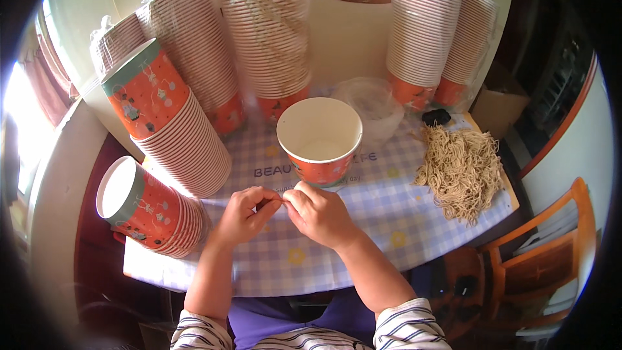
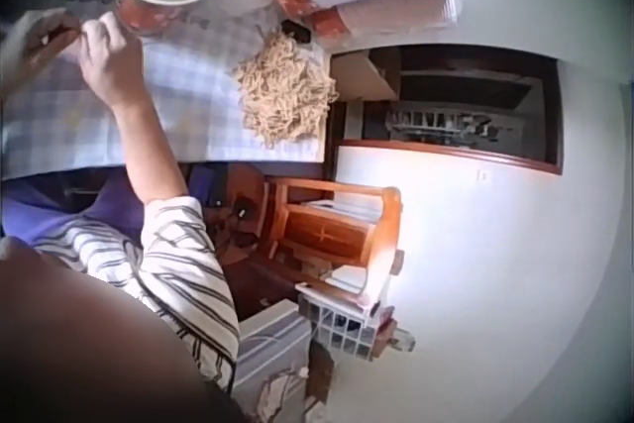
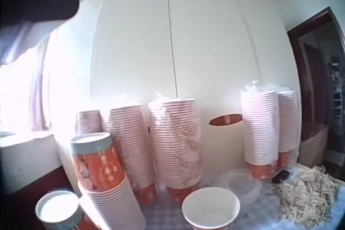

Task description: Manually thread cord handles through the holes of printed paper buckets and tie them.

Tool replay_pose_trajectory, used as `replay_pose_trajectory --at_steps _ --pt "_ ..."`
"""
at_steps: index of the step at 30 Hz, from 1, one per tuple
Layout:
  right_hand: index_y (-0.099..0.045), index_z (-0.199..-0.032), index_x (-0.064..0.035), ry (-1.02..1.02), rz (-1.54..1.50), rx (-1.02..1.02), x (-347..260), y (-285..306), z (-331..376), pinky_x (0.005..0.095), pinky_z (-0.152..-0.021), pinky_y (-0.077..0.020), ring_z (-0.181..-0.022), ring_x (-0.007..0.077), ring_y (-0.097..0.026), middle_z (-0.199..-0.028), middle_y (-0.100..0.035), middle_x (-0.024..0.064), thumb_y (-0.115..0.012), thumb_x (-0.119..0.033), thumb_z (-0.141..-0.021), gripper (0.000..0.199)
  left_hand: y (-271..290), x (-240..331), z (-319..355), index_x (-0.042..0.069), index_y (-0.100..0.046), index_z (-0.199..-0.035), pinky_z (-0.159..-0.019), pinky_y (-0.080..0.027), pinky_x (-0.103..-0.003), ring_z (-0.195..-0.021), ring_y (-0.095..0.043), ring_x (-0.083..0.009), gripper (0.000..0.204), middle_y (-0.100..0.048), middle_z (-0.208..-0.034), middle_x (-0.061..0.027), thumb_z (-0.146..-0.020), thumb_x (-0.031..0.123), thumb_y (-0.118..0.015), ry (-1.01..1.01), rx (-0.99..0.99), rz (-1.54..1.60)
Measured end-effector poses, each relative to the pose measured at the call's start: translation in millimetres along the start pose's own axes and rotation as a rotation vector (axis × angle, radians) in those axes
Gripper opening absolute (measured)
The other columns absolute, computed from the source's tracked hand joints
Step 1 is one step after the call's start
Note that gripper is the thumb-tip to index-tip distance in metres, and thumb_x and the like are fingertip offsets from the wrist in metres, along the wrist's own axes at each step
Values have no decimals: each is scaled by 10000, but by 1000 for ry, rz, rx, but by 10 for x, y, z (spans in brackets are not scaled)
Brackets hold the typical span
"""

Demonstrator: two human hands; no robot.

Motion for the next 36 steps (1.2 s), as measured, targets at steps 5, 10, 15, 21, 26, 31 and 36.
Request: replay_pose_trajectory --at_steps 5,10,15,21,26,31,36 --pt "-556 -870 -63 -25 -33 78 41 198 -16 355 -522 -483 -622 259 -594 -755 -551 57 -660 -13 -770 153 83 336 -254 20 -635 -907 -617 -506 -345 -737 -593 -286 160 -602 -877 -108 -749 3 -656 -318 75 -270" --pt "-585 -856 -21 -171 -272 124 69 602 -45 299 -612 -477 -668 199 -597 -762 -594 81 -630 8 -814 69 209 209 -630 52 -583 -1075 -714 -527 -382 -877 -612 -319 371 -562 -1091 -134 -716 -5 -659 -507 202 -587" --pt "-613 -841 -8 -193 -340 68 50 1052 -219 232 -562 -417 -625 94 -521 -732 -567 33 -640 -7 -832 29 89 311 -574 22 -617 -868 -701 -527 -378 -817 -617 -308 176 -599 -880 -98 -702 -21 -659 -592 99 -502" --pt "-616 -853 9 -177 -392 -178 -25 1124 -608 256 -586 -442 -661 105 -554 -765 -596 45 -623 -47 -840 58 -205 685 -75 32 -637 -920 -648 -502 -358 -747 -607 -258 222 -596 -877 -85 -708 -23 -675 -550 134 -549" --pt "-629 -837 6 -92 -280 -425 30 574 -691 336 -645 -472 -697 234 -603 -777 -627 120 -612 -102 -813 112 -462 827 250 39 -645 -976 -622 -509 -333 -743 -619 -224 305 -604 -952 -79 -683 -38 -679 -536 130 -603" --pt "-616 -822 -1 -60 -185 -578 161 178 -585 379 -675 -475 -736 282 -611 -802 -635 128 -597 -109 -814 110 -79 547 449 33 -644 -972 -625 -535 -313 -773 -636 -237 293 -617 -980 -135 -698 -59 -691 -384 459 -377" --pt "-613 -810 0 -123 -190 -664 293 -48 -578 385 -691 -474 -746 294 -611 -811 -637 140 -596 -119 -820 120 88 145 349 29 -627 -1004 -551 -447 -222 -598 -499 -95 288 -592 -961 -86 -734 -63 -670 -190 504 -237"
Point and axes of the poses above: each hand's wrist, its own z-axis away from the middle knuckle, its own y-axis out of the back of the hand, x = y × z, the point moved 7 cm from there along -z, towards the middle knuckle
